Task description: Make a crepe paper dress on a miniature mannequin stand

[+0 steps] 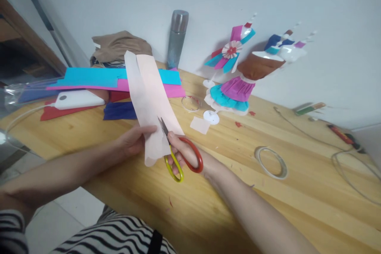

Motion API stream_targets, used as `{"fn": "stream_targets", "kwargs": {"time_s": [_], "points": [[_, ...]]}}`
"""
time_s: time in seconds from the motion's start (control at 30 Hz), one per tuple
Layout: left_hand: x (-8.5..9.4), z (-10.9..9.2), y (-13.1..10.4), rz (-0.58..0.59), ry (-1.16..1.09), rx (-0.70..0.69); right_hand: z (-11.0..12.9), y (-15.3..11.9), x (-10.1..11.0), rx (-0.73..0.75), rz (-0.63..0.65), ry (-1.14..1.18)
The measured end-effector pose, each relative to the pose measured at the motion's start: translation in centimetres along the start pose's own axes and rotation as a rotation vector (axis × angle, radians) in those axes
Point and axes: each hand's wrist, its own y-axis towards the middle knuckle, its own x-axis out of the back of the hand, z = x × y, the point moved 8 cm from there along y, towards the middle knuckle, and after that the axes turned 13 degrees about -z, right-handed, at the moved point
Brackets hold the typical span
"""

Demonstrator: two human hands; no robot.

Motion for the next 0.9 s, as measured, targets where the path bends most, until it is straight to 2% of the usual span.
{"fn": "stream_targets", "kwargs": {"time_s": [0.13,0.37,0.6,0.77,0.9], "points": [[0.5,0.1,0.2,-0.078,-0.014,-0.001,0.8,-0.3,0.1,0.09,-0.079,-0.101],[0.3,0.0,0.1,-0.037,-0.001,-0.016,0.7,-0.6,0.1,0.095,-0.127,-0.138],[0.2,-0.6,-0.4,-0.051,0.003,-0.009,0.5,-0.6,0.4,0.077,-0.179,-0.17],[2.3,-1.7,1.0,-0.178,-0.056,-0.053,0.2,-0.5,0.3,0.084,-0.189,-0.192],[4.2,-2.4,2.2,-0.304,-0.021,-0.107,0.3,-0.5,0.1,0.103,-0.184,-0.2]]}}
